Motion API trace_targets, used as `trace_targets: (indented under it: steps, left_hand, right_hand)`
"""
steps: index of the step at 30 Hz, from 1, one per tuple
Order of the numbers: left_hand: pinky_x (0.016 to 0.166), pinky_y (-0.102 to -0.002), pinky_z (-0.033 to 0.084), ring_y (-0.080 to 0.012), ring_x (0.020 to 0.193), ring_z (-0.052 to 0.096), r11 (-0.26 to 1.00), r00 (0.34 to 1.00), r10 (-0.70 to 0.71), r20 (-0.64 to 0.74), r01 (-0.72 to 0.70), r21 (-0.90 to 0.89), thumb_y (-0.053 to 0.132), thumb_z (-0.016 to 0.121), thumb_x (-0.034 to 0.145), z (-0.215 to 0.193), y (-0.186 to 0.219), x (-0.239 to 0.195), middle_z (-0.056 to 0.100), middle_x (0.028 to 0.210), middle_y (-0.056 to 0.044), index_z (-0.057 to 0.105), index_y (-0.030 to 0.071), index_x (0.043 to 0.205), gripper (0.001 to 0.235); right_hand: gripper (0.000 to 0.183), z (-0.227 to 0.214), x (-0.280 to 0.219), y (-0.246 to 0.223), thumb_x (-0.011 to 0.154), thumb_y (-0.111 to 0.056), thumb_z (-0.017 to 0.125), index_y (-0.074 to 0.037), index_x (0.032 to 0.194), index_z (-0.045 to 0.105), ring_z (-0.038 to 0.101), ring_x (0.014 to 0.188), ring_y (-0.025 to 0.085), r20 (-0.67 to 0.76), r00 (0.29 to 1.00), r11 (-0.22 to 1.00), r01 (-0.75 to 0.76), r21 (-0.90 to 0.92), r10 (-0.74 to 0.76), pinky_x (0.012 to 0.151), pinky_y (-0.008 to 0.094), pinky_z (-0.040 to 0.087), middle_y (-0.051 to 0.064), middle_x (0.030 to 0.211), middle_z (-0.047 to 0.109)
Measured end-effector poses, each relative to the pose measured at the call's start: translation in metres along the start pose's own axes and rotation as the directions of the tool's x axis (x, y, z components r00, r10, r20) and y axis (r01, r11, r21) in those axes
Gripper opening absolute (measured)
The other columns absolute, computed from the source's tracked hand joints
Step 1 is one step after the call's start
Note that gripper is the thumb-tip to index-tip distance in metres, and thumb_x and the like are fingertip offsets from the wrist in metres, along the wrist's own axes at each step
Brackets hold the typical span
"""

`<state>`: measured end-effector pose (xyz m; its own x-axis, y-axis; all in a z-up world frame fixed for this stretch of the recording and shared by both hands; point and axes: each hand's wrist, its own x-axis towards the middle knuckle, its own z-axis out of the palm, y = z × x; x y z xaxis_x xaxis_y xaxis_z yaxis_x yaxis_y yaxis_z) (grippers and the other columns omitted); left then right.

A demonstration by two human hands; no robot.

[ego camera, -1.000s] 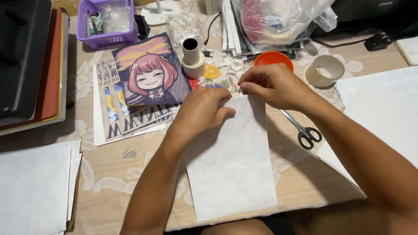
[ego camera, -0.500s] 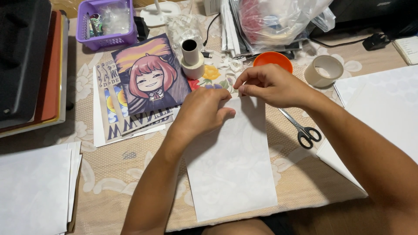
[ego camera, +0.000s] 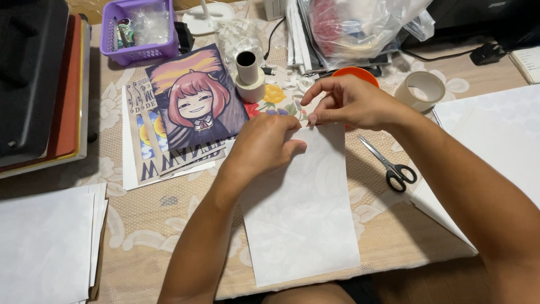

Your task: The person is aligning a white sheet of paper over a printed design and securing it with small pieces of heat-resistant tape.

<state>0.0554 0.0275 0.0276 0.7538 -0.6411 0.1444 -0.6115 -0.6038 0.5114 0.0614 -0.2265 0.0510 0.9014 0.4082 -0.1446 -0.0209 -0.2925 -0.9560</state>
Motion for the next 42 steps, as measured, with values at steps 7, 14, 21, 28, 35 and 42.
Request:
trace_targets:
  steps: [7, 14, 21, 28, 35, 42]
  left_hand:
    - [0.095, -0.060, 0.063, -0.0497, 0.109, 0.081, 1.000, 1.000, -0.013, -0.004, 0.013, -0.008, 0.030, 0.091, 0.089, 0.001, -0.001, 0.001, 0.088, 0.107, -0.018, 0.086, 0.011, 0.119, 0.036]
    - [0.094, -0.059, 0.063, -0.0481, 0.106, 0.081, 0.999, 0.999, -0.030, -0.011, 0.031, 0.013, 0.033, 0.091, 0.089, 0.006, -0.004, 0.003, 0.088, 0.104, -0.016, 0.086, 0.013, 0.117, 0.035]
    - [0.096, -0.060, 0.062, -0.0492, 0.106, 0.081, 1.000, 1.000, -0.022, 0.008, 0.022, 0.017, 0.034, 0.091, 0.089, 0.003, -0.005, 0.002, 0.087, 0.101, -0.018, 0.085, 0.012, 0.117, 0.036]
    - [0.090, -0.058, 0.062, -0.0452, 0.098, 0.082, 0.994, 0.997, -0.073, 0.016, 0.074, -0.082, 0.038, 0.097, 0.084, -0.049, -0.030, -0.014, 0.086, 0.093, -0.014, 0.084, 0.012, 0.114, 0.042]
    - [0.083, -0.033, 0.065, -0.0141, 0.084, 0.073, 0.823, 0.979, -0.114, 0.169, 0.188, -0.536, 0.007, 0.090, 0.088, -0.060, -0.054, -0.020, 0.085, 0.087, -0.006, 0.088, 0.008, 0.108, 0.020]
    - [0.078, -0.025, 0.064, -0.0103, 0.081, 0.078, 0.687, 0.971, -0.050, 0.235, 0.204, -0.697, -0.004, 0.092, 0.085, -0.055, -0.079, -0.017, 0.086, 0.096, -0.012, 0.082, 0.001, 0.130, 0.047]
  right_hand:
    - [0.050, 0.002, 0.000, -0.013, 0.092, 0.001, 0.090, -0.005, 0.138, 0.073, 0.083, 0.080, 0.020, 0.060, 0.996, 0.962, 0.077, -0.264, -0.063, 0.080, 0.033, 0.069, 0.015, 0.092, 0.090]
    - [0.061, 0.005, 0.005, 0.004, 0.082, 0.003, 0.097, -0.004, 0.137, 0.073, 0.080, 0.086, 0.020, 0.038, 0.999, 0.961, 0.043, -0.273, -0.034, 0.085, 0.033, 0.069, 0.012, 0.096, 0.087]
    - [0.046, 0.006, 0.003, 0.010, 0.090, 0.001, 0.094, -0.003, 0.133, 0.077, 0.077, 0.076, 0.012, -0.020, 0.999, 0.999, -0.028, -0.031, 0.027, 0.072, 0.022, 0.061, 0.011, 0.085, 0.083]
    - [0.049, -0.004, 0.001, 0.020, 0.090, 0.004, 0.092, -0.002, 0.136, 0.075, 0.078, 0.074, 0.014, -0.064, 0.998, 0.999, 0.029, 0.028, -0.027, 0.068, 0.022, 0.061, 0.014, 0.085, 0.083]
    - [0.066, -0.003, 0.000, 0.035, 0.080, 0.013, 0.094, 0.001, 0.141, 0.072, 0.082, 0.075, 0.020, -0.042, 0.999, 0.987, 0.037, 0.155, -0.031, 0.074, 0.032, 0.068, 0.019, 0.088, 0.082]
    - [0.069, -0.001, -0.009, 0.066, 0.082, 0.018, 0.085, 0.006, 0.147, 0.064, 0.087, 0.087, 0.030, -0.112, 0.993, 0.925, 0.060, 0.374, -0.019, 0.081, 0.044, 0.073, 0.024, 0.099, 0.082]
